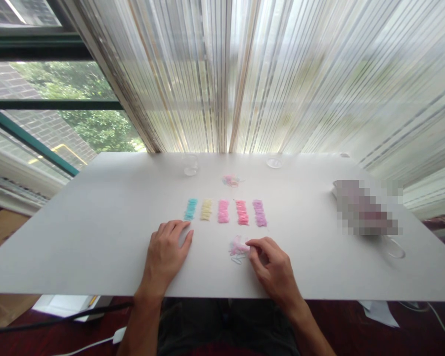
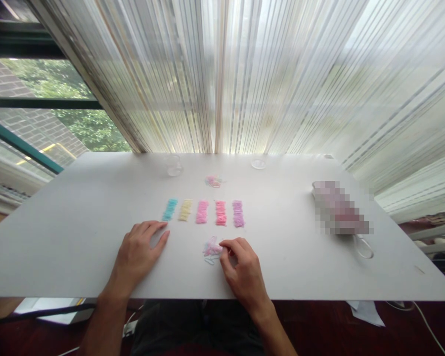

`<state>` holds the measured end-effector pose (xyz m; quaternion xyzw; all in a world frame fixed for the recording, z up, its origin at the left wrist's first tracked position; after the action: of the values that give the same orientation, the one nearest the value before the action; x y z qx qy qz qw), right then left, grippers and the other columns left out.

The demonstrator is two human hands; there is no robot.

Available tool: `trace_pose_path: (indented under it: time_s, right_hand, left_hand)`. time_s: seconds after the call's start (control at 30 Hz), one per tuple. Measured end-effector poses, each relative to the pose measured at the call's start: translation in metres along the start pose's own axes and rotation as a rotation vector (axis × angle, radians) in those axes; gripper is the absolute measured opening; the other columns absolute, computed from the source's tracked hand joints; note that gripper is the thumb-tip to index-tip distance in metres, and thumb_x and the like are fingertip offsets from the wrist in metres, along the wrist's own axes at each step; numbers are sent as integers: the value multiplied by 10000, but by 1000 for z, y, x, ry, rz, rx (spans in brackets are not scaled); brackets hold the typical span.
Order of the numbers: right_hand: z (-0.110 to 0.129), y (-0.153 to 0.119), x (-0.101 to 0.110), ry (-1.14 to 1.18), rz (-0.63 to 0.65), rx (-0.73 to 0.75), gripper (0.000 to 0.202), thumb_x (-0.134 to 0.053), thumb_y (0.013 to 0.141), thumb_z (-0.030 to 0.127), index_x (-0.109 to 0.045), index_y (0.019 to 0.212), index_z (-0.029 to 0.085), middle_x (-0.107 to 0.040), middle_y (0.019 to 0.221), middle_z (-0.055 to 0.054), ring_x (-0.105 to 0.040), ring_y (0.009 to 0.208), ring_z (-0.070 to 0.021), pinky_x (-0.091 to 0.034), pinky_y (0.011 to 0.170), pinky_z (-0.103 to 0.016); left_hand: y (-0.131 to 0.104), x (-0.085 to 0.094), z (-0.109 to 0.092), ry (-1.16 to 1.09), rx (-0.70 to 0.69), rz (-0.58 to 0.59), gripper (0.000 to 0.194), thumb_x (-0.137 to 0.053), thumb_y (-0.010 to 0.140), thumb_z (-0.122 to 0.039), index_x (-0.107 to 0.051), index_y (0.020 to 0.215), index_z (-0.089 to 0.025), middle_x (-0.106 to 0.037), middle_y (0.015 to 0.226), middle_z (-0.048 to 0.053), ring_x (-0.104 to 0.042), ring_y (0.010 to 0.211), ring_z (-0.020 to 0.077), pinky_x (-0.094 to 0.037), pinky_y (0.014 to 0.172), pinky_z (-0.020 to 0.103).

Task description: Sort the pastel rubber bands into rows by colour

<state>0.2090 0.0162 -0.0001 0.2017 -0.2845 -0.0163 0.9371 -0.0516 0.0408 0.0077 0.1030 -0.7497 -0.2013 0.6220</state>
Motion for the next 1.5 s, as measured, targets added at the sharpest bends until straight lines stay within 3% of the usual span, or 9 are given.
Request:
trace_pose_path:
  time_s: [0.23,0.37,0.43,0.6,1.0,1.27,1.5]
  right_hand:
    - [-1,-1,2,-1,-21,-15,157,-542,961,164,-690,984,214,-677,877,-32,-638,761,-171,-534,717,-288]
    - [-4,-1,5,-49,-91,-19,177,-532,954,159,-690,1013,212,-660,927,-48,-636,802,-185,-550,735,-309]
    - [-4,-2,4,-89,-105,-7,180,-545,944,158,-690,1034,214,-648,968,-62,-639,868,-205,-559,765,-328]
    - [2,-2,-2,-127,-20,78,169,-596,943,182,-685,1082,217,-626,994,-77,-640,925,-229,-578,811,-363]
    - [5,0,-6,-172,37,104,128,-617,966,195,-679,1074,224,-629,942,-73,-629,878,-239,-581,760,-379]
    - [5,-1,-9,-128,73,118,146,-594,988,196,-694,1083,246,-634,954,-67,-638,895,-224,-598,781,-365]
    - [7,2,-6,-123,18,142,138,-587,978,169,-705,1007,234,-639,897,-63,-648,827,-213,-596,716,-335]
  left_hand:
    - [0,10,-5,-115,22,-5,113,-575,956,-255,-677,945,-208,-737,971,67,-662,907,283,-504,775,408]
    - [4,8,-35,-356,-58,115,89,-592,958,-221,-681,963,-224,-720,936,27,-660,807,210,-523,780,359]
    - [5,4,-56,-450,-137,227,121,-629,931,-189,-688,1026,-233,-722,987,26,-671,904,217,-528,827,354]
    - [4,-6,-85,-494,-206,300,237,-631,915,-142,-677,1130,-233,-709,1018,44,-661,953,235,-523,852,378]
    - [-1,-14,-83,-563,-192,182,98,-607,939,-142,-667,927,-218,-668,901,32,-632,846,214,-488,772,357]
    - [-3,-9,-83,-616,-233,144,117,-566,969,-164,-665,955,-224,-684,907,41,-639,835,207,-480,756,343]
    - [-3,-11,-83,-617,-219,155,120,-557,974,-170,-655,935,-226,-685,853,28,-629,756,193,-474,724,340]
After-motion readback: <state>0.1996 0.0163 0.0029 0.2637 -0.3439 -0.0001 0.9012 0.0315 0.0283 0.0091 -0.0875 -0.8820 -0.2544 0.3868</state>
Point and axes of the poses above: each hand's wrist, its own y-axis towards the middle knuckle, its own x-axis out of the back of the hand, z = x × y, the point moved 5 cm from there along y, towards the middle knuckle
